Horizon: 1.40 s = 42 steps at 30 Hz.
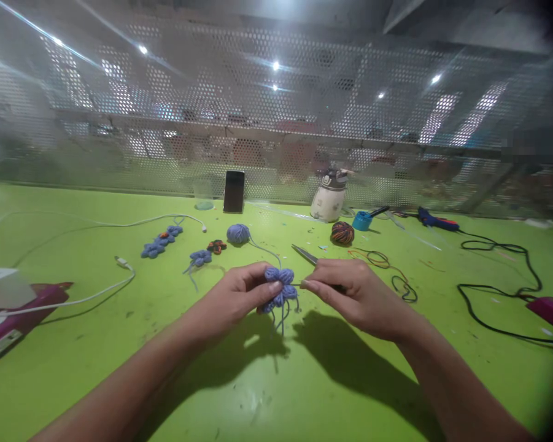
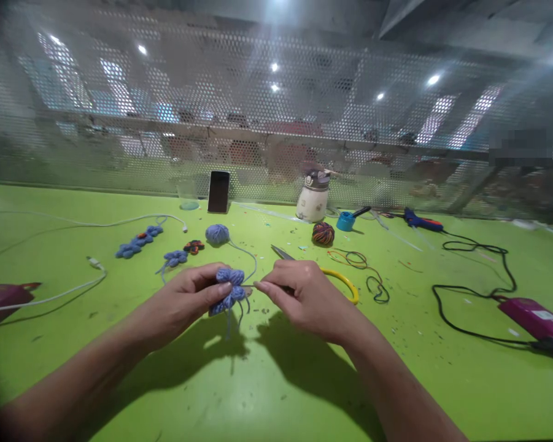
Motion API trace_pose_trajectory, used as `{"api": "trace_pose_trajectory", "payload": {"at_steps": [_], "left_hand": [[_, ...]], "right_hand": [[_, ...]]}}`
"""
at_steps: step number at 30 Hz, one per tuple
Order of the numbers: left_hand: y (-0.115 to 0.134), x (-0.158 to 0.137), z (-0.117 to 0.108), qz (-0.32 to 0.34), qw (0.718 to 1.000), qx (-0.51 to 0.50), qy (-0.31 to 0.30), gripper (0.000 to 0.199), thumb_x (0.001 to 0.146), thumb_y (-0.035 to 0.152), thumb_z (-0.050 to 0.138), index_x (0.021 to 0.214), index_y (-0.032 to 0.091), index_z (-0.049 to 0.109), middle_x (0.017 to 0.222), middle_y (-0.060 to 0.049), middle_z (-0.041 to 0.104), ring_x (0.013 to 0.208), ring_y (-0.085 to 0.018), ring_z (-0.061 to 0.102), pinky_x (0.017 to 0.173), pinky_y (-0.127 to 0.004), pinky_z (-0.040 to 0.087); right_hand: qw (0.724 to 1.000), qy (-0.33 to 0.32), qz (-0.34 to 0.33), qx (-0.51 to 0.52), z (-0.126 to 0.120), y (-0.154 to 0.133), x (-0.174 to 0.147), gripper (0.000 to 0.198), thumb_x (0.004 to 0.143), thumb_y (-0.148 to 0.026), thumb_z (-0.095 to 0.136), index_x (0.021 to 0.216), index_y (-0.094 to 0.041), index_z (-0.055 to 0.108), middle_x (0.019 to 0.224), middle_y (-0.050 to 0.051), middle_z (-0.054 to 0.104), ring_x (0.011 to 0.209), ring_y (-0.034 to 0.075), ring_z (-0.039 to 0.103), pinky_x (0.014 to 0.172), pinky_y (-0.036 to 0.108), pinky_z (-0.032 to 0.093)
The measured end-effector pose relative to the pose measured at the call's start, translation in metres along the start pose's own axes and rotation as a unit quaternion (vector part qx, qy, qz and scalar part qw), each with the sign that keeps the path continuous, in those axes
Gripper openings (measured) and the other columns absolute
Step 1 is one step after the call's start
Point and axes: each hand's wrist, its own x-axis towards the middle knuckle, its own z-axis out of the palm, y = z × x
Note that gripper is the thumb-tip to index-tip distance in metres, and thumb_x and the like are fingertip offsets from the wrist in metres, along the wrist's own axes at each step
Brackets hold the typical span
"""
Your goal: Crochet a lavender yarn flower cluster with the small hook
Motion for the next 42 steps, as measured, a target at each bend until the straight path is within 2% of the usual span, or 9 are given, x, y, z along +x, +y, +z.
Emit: {"api": "trace_pose_trajectory", "payload": {"at_steps": [4, 8, 22, 28, 42], "left_hand": [[-0.0008, -0.0003, 0.0004, 0.004, 1.000, -0.010, -0.016, 0.019, 0.087, 0.033, 0.064, 0.094, 0.016, 0.067, 0.085, -0.002, 0.061, 0.076, -0.012, 0.049, 0.070, -0.026, 0.037], [-0.0044, 0.0006, 0.0012, -0.001, 0.999, -0.045, -0.028, 0.022, 0.087, 0.036, 0.064, 0.098, 0.017, 0.067, 0.090, -0.003, 0.061, 0.079, -0.013, 0.049, 0.072, -0.027, 0.036], [-0.0015, -0.0009, 0.0011, 0.016, 0.999, -0.045, -0.021, 0.016, 0.088, 0.031, 0.063, 0.095, 0.017, 0.069, 0.082, 0.000, 0.059, 0.072, -0.011, 0.047, 0.068, -0.026, 0.034], [-0.0024, -0.0009, 0.0009, -0.001, 0.996, -0.082, -0.016, 0.016, 0.085, 0.030, 0.067, 0.094, 0.017, 0.069, 0.087, -0.002, 0.063, 0.078, -0.013, 0.052, 0.072, -0.027, 0.036], [0.0015, -0.0012, 0.0002, 0.012, 0.999, -0.040, -0.015, 0.013, 0.084, 0.028, 0.067, 0.087, 0.016, 0.068, 0.080, -0.001, 0.061, 0.072, -0.012, 0.050, 0.068, -0.026, 0.037]], "right_hand": [[1.000, -0.004, -0.004, 0.008, 0.0008, -0.0010, 0.0004, 0.028, 0.095, -0.022, 0.052, 0.072, -0.014, 0.065, 0.062, 0.001, 0.056, 0.057, 0.010, 0.050, 0.056, 0.024, 0.036], [1.000, -0.011, -0.018, 0.015, 0.0006, -0.0003, 0.0015, 0.032, 0.096, -0.023, 0.050, 0.068, -0.013, 0.062, 0.059, 0.001, 0.055, 0.056, 0.010, 0.048, 0.055, 0.024, 0.036], [0.999, -0.016, -0.024, 0.023, -0.0008, -0.0019, 0.0002, 0.032, 0.096, -0.024, 0.050, 0.066, -0.015, 0.058, 0.059, 0.000, 0.056, 0.056, 0.010, 0.048, 0.055, 0.024, 0.035], [1.000, -0.023, -0.013, 0.011, -0.0024, -0.0016, -0.0011, 0.034, 0.096, -0.026, 0.050, 0.065, -0.015, 0.056, 0.058, 0.001, 0.055, 0.057, 0.010, 0.047, 0.055, 0.024, 0.035], [1.000, -0.020, -0.001, 0.022, 0.0008, -0.0023, -0.0011, 0.034, 0.096, -0.027, 0.050, 0.064, -0.016, 0.055, 0.058, -0.001, 0.053, 0.055, 0.010, 0.045, 0.054, 0.024, 0.034]]}}
